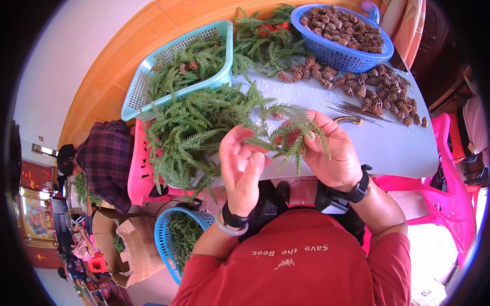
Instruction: Trimming green foliage and packaging pinecones into a fabric bag.
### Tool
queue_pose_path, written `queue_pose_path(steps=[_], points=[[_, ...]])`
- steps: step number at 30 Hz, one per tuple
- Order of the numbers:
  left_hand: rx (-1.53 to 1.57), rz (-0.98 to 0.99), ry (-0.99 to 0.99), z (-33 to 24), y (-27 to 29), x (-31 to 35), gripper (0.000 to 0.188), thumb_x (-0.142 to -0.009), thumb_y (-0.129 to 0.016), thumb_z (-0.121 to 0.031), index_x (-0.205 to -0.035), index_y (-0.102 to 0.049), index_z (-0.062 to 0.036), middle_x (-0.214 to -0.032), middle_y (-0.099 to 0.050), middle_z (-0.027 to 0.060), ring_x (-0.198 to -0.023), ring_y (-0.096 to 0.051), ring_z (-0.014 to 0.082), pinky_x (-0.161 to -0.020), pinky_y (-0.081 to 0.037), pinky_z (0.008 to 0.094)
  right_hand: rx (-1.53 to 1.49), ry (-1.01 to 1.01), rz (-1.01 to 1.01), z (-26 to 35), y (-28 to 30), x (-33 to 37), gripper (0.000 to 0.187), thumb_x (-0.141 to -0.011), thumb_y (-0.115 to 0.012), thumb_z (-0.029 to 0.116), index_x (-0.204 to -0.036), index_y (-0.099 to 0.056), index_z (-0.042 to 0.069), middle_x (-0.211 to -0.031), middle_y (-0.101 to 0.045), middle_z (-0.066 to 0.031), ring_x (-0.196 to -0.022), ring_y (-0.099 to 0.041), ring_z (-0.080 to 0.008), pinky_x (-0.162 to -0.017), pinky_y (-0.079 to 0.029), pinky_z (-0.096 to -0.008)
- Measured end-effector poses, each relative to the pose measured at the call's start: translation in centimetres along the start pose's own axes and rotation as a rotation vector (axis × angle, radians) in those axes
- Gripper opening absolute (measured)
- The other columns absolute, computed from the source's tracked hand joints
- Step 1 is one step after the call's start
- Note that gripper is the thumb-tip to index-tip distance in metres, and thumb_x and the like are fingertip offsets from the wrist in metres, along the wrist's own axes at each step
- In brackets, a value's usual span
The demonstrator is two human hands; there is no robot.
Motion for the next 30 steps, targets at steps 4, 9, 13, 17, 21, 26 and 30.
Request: queue_pose_path(steps=[4, 9, 13, 17, 21, 26, 30], points=[[0.236, 0.227, 0.412, 3.5, 0.6, 0.2, 0.025, -0.086, -0.065, -0.006, -0.108, -0.053, 0.0001, -0.097, -0.058, 0.0026, -0.079, -0.053, 0.0085, -0.072, -0.047, 0.0237, -0.002, -0.04, 0.015, -0.9, 0.0, 0.5, 0.039, -0.088, -0.06, 0.01, -0.125, -0.047, 0.004, -0.119, -0.056, -0.0164, -0.099, -0.06, -0.0254, -0.091, -0.048, -0.0398], [0.22, 0.271, 0.273, 2.0, -0.3, -0.1, 0.027, -0.085, -0.064, -0.001, -0.109, -0.051, -0.0008, -0.096, -0.06, 0.0033, -0.081, -0.054, 0.0084, -0.073, -0.047, 0.0238, 0.073, -0.02, -0.054, -1.1, 0.7, 1.1, 0.039, -0.088, -0.06, 0.008, -0.125, -0.047, 0.004, -0.117, -0.056, -0.016, -0.098, -0.06, -0.0239, -0.089, -0.05, -0.038], [0.283, 0.243, 0.354, 1.0, -1.3, 0.3, 0.024, -0.085, -0.063, 0.002, -0.106, -0.052, -0.001, -0.094, -0.061, 0.0042, -0.082, -0.057, 0.0095, -0.074, -0.047, 0.0242, 0.073, -0.039, -0.028, -1.0, 0.3, 1.2, 0.029, -0.09, -0.056, 0.007, -0.118, -0.05, 0.0, -0.105, -0.061, -0.01, -0.093, -0.06, -0.0186, -0.083, -0.049, -0.0316], [0.284, 0.214, 0.387, 0.9, -0.3, 0.7, 0.025, -0.084, -0.063, 0.005, -0.105, -0.051, -0.001, -0.093, -0.058, 0.0025, -0.081, -0.056, 0.0068, -0.073, -0.047, 0.0205, 0.097, -0.069, 0.057, -0.5, 0.6, 1.1, 0.025, -0.09, -0.056, 0.009, -0.113, -0.053, 0.0, -0.101, -0.061, -0.0081, -0.091, -0.059, -0.0157, -0.079, -0.047, -0.0283], [0.235, 0.237, 0.325, 0.4, 0.2, 0.8, 0.026, -0.083, -0.063, 0.007, -0.105, -0.051, -0.0012, -0.092, -0.058, 0.0025, -0.08, -0.057, 0.0066, -0.071, -0.048, 0.0212, 0.647, 0.244, -0.168, 2.3, 0.8, 1.7, 0.023, -0.088, -0.058, 0.019, -0.103, -0.054, 0.002, -0.107, -0.056, -0.0142, -0.096, -0.056, -0.0222, -0.085, -0.045, -0.0367], [0.192, 0.237, 0.254, -1.6, -0.6, 1.1, 0.027, -0.083, -0.063, 0.007, -0.105, -0.051, -0.0015, -0.092, -0.058, 0.0015, -0.076, -0.055, 0.0053, -0.068, -0.048, 0.0203, 1.475, 0.758, 0.293, 5.3, -6.8, 2.8, 0.029, -0.08, -0.069, 0.02, -0.099, -0.062, -0.001, -0.107, -0.057, -0.0172, -0.093, -0.056, -0.0258, -0.079, -0.045, -0.0353], [0.272, 0.246, 0.313, -1.7, -0.2, 1.2, 0.027, -0.082, -0.065, 0.005, -0.104, -0.051, -0.0016, -0.091, -0.058, 0.0013, -0.076, -0.055, 0.0052, -0.068, -0.047, 0.0205, 1.629, 0.604, 0.428, 3.8, -7.2, 2.7, 0.034, -0.074, -0.075, 0.022, -0.099, -0.065, 0.001, -0.111, -0.056, -0.0214, -0.095, -0.056, -0.0317, -0.081, -0.045, -0.0373]])
Point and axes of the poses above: each hand's wrist, its own x-axis away from the middle knuckle, its own y-axis out of the back of the hand, z = x × y, the point moved 6 cm from there along -x, towards the middle knuckle
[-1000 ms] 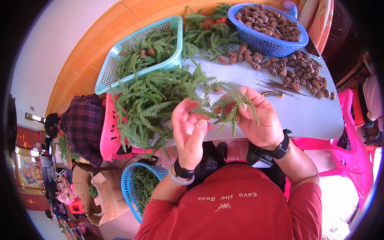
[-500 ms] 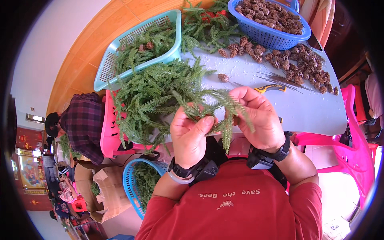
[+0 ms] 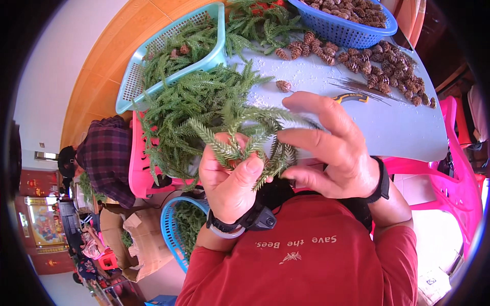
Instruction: Trimming green foliage and packaging pinecones into a fabric bag.
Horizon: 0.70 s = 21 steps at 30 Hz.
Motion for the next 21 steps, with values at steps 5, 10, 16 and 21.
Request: queue_pose_path(steps=[5, 10, 16, 21], points=[[0.111, 0.004, 0.039, 0.2, 0.1, 0.0, 0.029, -0.081, -0.068, 0.003, -0.104, -0.051, -0.0026, -0.089, -0.059, 0.0014, -0.075, -0.055, 0.0057, -0.069, -0.048, 0.0214, -0.326, -0.182, 0.014, -1.4, -0.7, 0.8, 0.035, -0.071, -0.078, 0.019, -0.1, -0.066, 0.003, -0.107, -0.06, -0.019, -0.096, -0.057, -0.0316, -0.083, -0.045, -0.0375], [0.106, -0.006, 0.03, -0.1, 0.1, 0.1, 0.027, -0.082, -0.068, 0.0, -0.103, -0.051, -0.0023, -0.087, -0.06, 0.0031, -0.071, -0.055, 0.007, -0.062, -0.049, 0.023, -0.448, -0.213, 0.027, -2.2, -1.3, 1.6, 0.027, -0.071, -0.077, 0.009, -0.096, -0.068, 0.004, -0.097, -0.065, -0.0123, -0.09, -0.059, -0.0268, -0.081, -0.045, -0.0349], [0.341, 0.102, 0.244, 1.2, 0.0, -0.5, 0.019, -0.088, -0.062, -0.01, -0.102, -0.05, -0.0027, -0.084, -0.06, 0.0062, -0.063, -0.057, 0.0123, -0.051, -0.051, 0.0286, -0.517, -0.258, -0.077, -2.5, -1.2, 2.1, 0.026, -0.069, -0.075, 0.001, -0.094, -0.068, 0.004, -0.092, -0.065, -0.0092, -0.086, -0.06, -0.0233, -0.078, -0.046, -0.0328], [0.587, 0.102, 0.453, 2.1, -0.3, -0.4, 0.016, -0.094, -0.053, -0.017, -0.102, -0.05, -0.0031, -0.079, -0.057, 0.0067, -0.056, -0.054, 0.0139, -0.051, -0.053, 0.0324, -0.417, -0.261, -0.054, -1.5, -1.0, 1.1, 0.03, -0.067, -0.072, -0.004, -0.096, -0.068, 0.004, -0.09, -0.064, -0.0092, -0.085, -0.06, -0.023, -0.073, -0.048, -0.0329]])
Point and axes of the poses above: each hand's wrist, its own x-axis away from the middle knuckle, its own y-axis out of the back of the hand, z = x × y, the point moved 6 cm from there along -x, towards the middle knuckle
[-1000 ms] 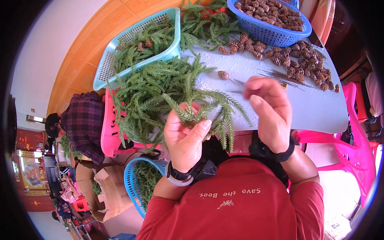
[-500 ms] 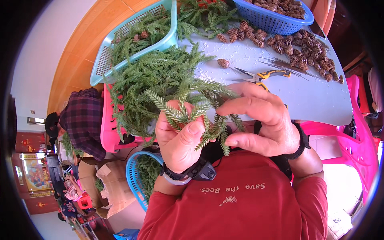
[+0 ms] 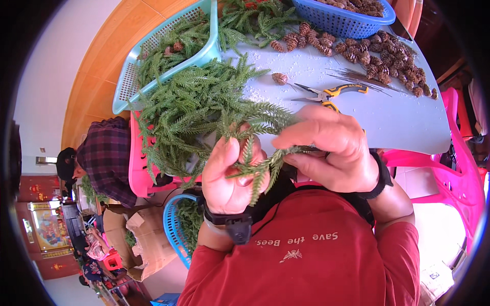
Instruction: Trimming green foliage and packaging pinecones into a fabric bag.
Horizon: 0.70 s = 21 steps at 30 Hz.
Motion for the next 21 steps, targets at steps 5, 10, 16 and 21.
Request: queue_pose_path(steps=[5, 10, 16, 21], points=[[0.247, -0.135, 0.178, 1.1, 0.4, 0.5, 0.018, -0.096, -0.048, -0.018, -0.103, -0.051, -0.0022, -0.077, -0.056, 0.0066, -0.052, -0.052, 0.0146, -0.051, -0.054, 0.0349, 0.239, 0.161, 0.014, 0.2, -0.3, -0.3, 0.029, -0.067, -0.071, -0.001, -0.096, -0.067, 0.003, -0.092, -0.062, -0.0123, -0.079, -0.059, -0.0249, -0.069, -0.047, -0.034], [0.376, -0.091, 0.271, 1.7, 1.2, 1.1, 0.027, -0.098, -0.042, -0.022, -0.113, -0.049, 0.0, -0.081, -0.056, 0.0072, -0.058, -0.054, 0.0147, -0.05, -0.05, 0.0315, 0.238, 0.137, -0.034, -0.7, 0.1, -0.7, 0.022, -0.073, -0.07, 0.005, -0.094, -0.067, 0.002, -0.09, -0.063, -0.0122, -0.08, -0.06, -0.025, -0.07, -0.048, -0.0345], [0.086, -0.137, 0.231, 1.4, 1.1, 1.3, 0.023, -0.097, -0.047, -0.022, -0.107, -0.052, -0.0009, -0.088, -0.06, 0.0081, -0.068, -0.058, 0.0148, -0.062, -0.054, 0.0366, 0.098, 0.11, -0.016, -1.6, 0.6, -0.3, 0.016, -0.079, -0.069, 0.013, -0.089, -0.065, 0.001, -0.089, -0.063, -0.0122, -0.082, -0.059, -0.023, -0.071, -0.047, -0.0331], [-0.47, -0.32, -0.392, -1.0, 0.0, 1.3, 0.025, -0.094, -0.055, -0.019, -0.108, -0.051, 0.0006, -0.099, -0.06, 0.0097, -0.087, -0.057, 0.0139, -0.074, -0.049, 0.0341, -0.067, 0.016, -0.087, -2.8, 0.4, 0.2, 0.016, -0.078, -0.071, 0.012, -0.087, -0.064, 0.0, -0.089, -0.063, -0.0114, -0.082, -0.059, -0.0206, -0.073, -0.045, -0.0309]])
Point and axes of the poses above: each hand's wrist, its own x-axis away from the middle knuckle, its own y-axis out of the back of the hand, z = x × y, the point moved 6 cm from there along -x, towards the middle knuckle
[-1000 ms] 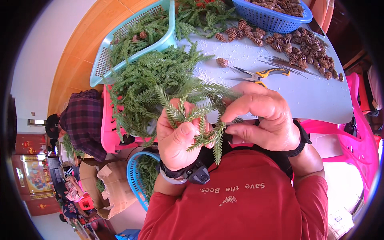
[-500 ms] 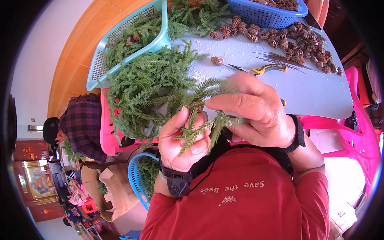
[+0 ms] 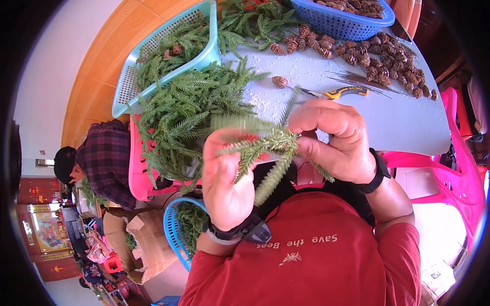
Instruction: Trimming green foliage and packaging pinecones into a fabric bag.
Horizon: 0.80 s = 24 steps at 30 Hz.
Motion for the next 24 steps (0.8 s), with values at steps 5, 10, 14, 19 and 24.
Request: queue_pose_path(steps=[5, 10, 14, 19, 24], points=[[-0.406, 0.333, -0.418, -1.5, 0.1, 0.2, 0.027, -0.089, -0.061, -0.011, -0.109, -0.049, 0.0011, -0.106, -0.056, 0.009, -0.099, -0.052, 0.013, -0.082, -0.044, 0.0296, -0.17, -0.184, -0.038, -1.0, -0.5, 0.9, 0.018, -0.076, -0.074, 0.011, -0.086, -0.064, 0.0, -0.087, -0.063, -0.0099, -0.08, -0.058, -0.0185, -0.073, -0.044, -0.0297], [-0.259, 0.317, -0.231, -1.2, 0.1, 0.7, 0.023, -0.086, -0.062, -0.003, -0.105, -0.049, 0.0013, -0.101, -0.054, 0.0068, -0.091, -0.052, 0.0112, -0.08, -0.042, 0.0257, -0.293, -0.172, 0.0, -0.6, -1.2, 1.2, 0.013, -0.079, -0.071, 0.004, -0.087, -0.063, 0.0, -0.082, -0.06, -0.0043, -0.073, -0.056, -0.01, -0.065, -0.044, -0.0247], [-0.1, 0.255, -0.138, -1.1, -0.5, 0.9, 0.023, -0.083, -0.063, 0.002, -0.102, -0.049, 0.0012, -0.097, -0.053, 0.0059, -0.085, -0.05, 0.0096, -0.076, -0.041, 0.0233, -0.378, -0.212, 0.036, -0.7, -1.8, 1.4, 0.015, -0.078, -0.072, 0.005, -0.089, -0.063, 0.0, -0.083, -0.06, -0.0042, -0.073, -0.055, -0.0099, -0.066, -0.044, -0.0244], [-0.244, 0.285, -0.279, -1.4, 0.0, 0.7, 0.022, -0.079, -0.065, 0.006, -0.096, -0.052, 0.0004, -0.093, -0.054, 0.0049, -0.08, -0.048, 0.0084, -0.072, -0.039, 0.0214, -0.386, -0.204, 0.129, -1.2, -2.8, 1.7, 0.017, -0.079, -0.071, 0.004, -0.093, -0.063, 0.001, -0.09, -0.06, -0.0058, -0.077, -0.055, -0.0106, -0.067, -0.044, -0.0246], [-0.455, 0.276, -0.35, -2.4, 0.2, 0.5, 0.022, -0.075, -0.069, 0.005, -0.089, -0.053, -0.0007, -0.087, -0.054, 0.0048, -0.079, -0.049, 0.0117, -0.072, -0.039, 0.024, -0.31, -0.362, 0.075, -0.8, -3.1, 1.6, 0.029, -0.076, -0.073, 0.011, -0.1, -0.062, 0.0, -0.11, -0.056, -0.0124, -0.096, -0.055, -0.019, -0.081, -0.043, -0.0301]])
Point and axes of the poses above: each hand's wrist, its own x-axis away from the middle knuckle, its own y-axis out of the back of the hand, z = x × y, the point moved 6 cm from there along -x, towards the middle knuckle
